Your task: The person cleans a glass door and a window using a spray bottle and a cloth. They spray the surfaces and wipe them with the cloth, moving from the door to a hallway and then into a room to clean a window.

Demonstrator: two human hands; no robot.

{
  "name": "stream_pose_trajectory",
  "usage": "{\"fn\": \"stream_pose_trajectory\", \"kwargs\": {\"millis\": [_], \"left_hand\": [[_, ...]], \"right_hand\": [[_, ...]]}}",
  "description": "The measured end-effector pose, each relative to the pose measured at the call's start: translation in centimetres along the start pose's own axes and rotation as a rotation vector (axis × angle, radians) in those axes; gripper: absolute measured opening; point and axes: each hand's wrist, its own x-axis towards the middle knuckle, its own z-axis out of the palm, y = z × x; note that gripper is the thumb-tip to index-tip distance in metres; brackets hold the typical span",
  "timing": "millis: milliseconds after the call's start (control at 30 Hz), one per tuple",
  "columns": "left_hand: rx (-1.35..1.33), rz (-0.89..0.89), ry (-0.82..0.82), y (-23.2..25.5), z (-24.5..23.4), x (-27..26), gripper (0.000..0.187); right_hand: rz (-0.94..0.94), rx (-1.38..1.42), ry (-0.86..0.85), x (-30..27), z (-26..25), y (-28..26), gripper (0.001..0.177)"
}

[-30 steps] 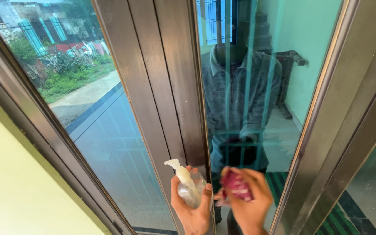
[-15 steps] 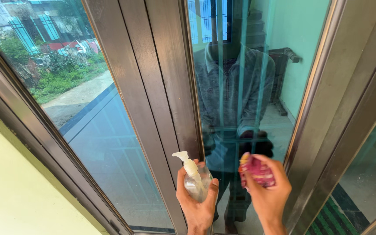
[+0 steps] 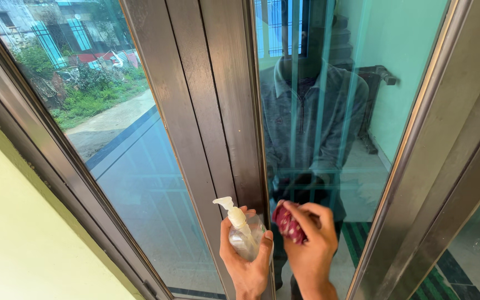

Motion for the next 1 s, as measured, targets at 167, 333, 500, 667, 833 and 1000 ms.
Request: {"fn": "stream_pose_trajectory", "kwargs": {"millis": [167, 333, 500, 667, 833, 1000], "left_hand": [[0.007, 0.097, -0.018, 0.1, 0.7, 0.0, 0.058], [0.0, 0.049, -0.017, 0.5, 1.2, -0.1, 0.057], [0.031, 0.107, -0.035, 0.6, 1.6, -0.7, 0.055], [0.007, -0.006, -0.046, 0.6, 2.0, -1.1, 0.055], [0.048, 0.008, -0.06, 0.5, 2.2, -1.1, 0.054], [0.034, -0.015, -0.079, 0.1, 2.3, -1.3, 0.054]], "right_hand": [[-0.022, 0.032, -0.026, -2.0, 0.6, 1.5, 0.052], [-0.018, -0.029, -0.073, -3.5, 0.2, 3.1, 0.048], [0.022, -0.062, -0.127, -4.3, -1.5, 4.7, 0.045], [0.137, 0.023, 0.08, -1.9, -5.1, 5.6, 0.042], [0.135, -0.109, 0.177, 0.7, -7.9, 5.2, 0.042], [0.285, 0.044, 0.227, -0.4, -6.8, 5.4, 0.036]]}}
